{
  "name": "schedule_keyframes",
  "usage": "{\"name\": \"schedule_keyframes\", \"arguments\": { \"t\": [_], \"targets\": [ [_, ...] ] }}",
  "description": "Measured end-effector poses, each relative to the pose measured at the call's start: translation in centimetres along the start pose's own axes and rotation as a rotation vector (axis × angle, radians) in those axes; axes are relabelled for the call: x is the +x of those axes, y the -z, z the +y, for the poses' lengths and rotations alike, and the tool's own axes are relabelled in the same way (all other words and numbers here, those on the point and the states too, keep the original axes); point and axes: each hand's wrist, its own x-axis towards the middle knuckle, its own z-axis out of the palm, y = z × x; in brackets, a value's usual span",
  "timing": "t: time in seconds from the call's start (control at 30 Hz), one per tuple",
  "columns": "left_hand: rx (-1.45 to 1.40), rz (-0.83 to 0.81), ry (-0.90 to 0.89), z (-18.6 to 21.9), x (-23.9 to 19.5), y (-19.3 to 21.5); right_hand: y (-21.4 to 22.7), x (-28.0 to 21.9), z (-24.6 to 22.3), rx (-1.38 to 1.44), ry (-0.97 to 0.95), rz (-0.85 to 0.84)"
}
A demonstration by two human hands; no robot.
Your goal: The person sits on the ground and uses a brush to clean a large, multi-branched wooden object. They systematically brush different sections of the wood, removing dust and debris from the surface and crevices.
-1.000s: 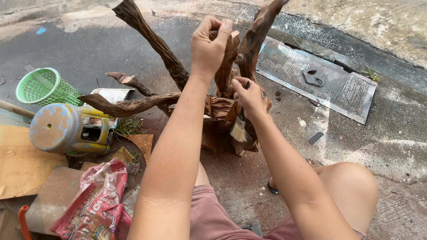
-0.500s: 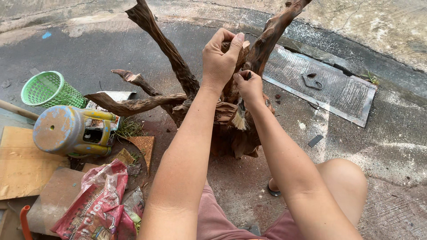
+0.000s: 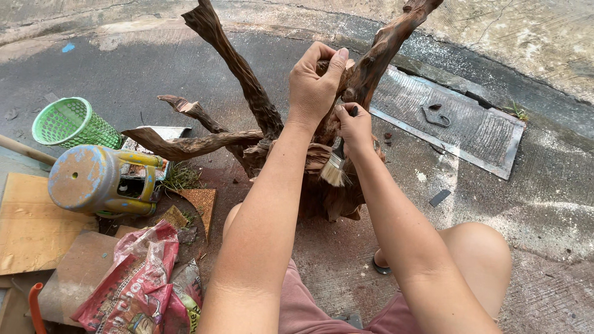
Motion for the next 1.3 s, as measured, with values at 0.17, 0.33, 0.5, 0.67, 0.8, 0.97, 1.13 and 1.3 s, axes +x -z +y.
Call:
{"name": "schedule_keyframes", "arguments": {
  "t": [0.17,0.33,0.5,0.67,0.8,0.97,1.13,1.3],
  "targets": [
    [-0.012,0.005,-0.009,-0.2,-0.1,0.0,-0.6,-1.7,-0.4,0.104,-0.107,0.004],
    [0.009,-0.001,0.007,-0.1,-0.1,0.3,-2.2,-2.2,-0.6,0.310,-0.097,0.009],
    [-0.059,-0.006,-0.032,-0.8,0.2,0.7,-3.5,-1.0,0.2,0.373,-0.059,0.111],
    [-0.069,-0.007,0.010,-1.0,0.3,0.8,-4.4,1.2,2.1,0.362,-0.099,0.146],
    [-0.055,-0.004,-0.005,-1.2,0.2,0.9,-4.8,2.2,3.1,0.375,-0.087,0.072],
    [-0.053,0.054,0.036,-1.9,-0.5,0.7,-5.1,2.7,7.4,0.166,-0.056,0.198],
    [-0.076,0.032,0.062,-1.7,-0.2,0.8,-4.7,0.4,6.8,0.214,-0.134,0.090],
    [-0.102,0.021,0.057,-2.4,0.2,1.0,-1.3,-5.7,7.1,0.119,-0.260,0.009]
  ]
}}
